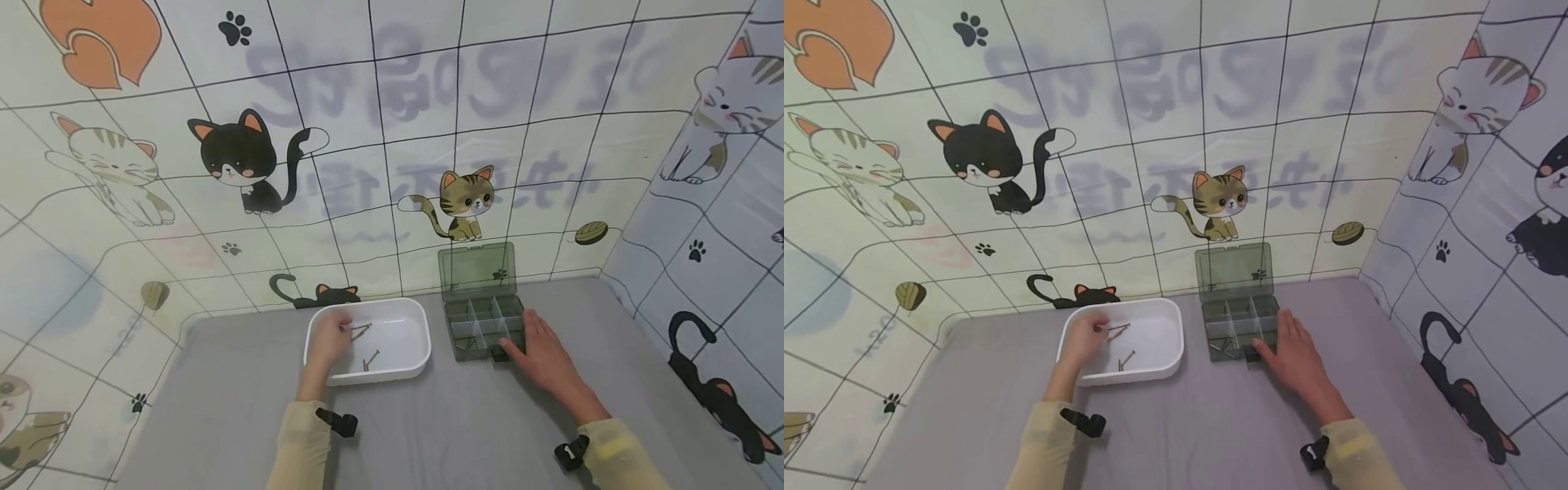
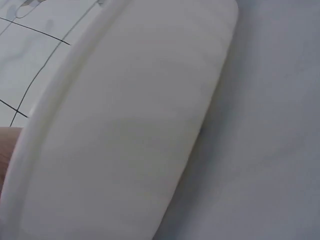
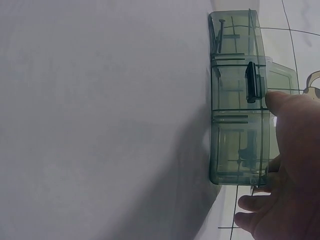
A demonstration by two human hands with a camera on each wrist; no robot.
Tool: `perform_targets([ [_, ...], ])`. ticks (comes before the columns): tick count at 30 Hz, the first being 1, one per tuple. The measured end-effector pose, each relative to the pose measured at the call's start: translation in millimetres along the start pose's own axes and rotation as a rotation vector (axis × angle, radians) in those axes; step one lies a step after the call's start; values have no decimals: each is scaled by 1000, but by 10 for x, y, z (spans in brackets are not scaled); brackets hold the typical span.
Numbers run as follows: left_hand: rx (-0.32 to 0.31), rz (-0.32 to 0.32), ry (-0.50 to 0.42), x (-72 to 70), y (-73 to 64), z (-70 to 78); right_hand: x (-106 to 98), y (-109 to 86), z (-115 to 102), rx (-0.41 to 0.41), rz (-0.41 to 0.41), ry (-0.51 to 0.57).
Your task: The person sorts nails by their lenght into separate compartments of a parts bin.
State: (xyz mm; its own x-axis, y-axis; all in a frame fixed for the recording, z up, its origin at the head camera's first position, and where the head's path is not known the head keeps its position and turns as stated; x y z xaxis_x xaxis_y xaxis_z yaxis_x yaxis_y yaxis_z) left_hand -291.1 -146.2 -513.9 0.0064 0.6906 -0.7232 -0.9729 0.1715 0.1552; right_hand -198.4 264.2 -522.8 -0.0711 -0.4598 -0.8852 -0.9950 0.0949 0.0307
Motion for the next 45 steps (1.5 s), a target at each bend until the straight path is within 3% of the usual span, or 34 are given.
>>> perform_targets([
  [10,24,-33,154,42,18,-17,0,-5,-1,1,2,5],
  [29,-76,-16,171,101,127,63,11,-2,14,15,-7,18],
  [37,-21,13,206,93,136,52,8,3,14,18,-11,16],
  [45,17,-29,280,121,184,49,10,3,15,19,-8,24],
])
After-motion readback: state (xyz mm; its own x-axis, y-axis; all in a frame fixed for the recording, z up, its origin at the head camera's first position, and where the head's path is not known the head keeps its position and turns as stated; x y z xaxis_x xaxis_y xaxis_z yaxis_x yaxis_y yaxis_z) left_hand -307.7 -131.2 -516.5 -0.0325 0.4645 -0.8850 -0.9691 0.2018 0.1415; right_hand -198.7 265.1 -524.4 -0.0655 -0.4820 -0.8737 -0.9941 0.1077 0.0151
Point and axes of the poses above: each hand's wrist, its own y-axis towards the middle knuckle, its own x-axis out of the palm, z = x × y, the point moved 1 cm from there along y, towards the middle knuckle, and after that the axes turned 8 degrees about x, right-handed, at the moved point
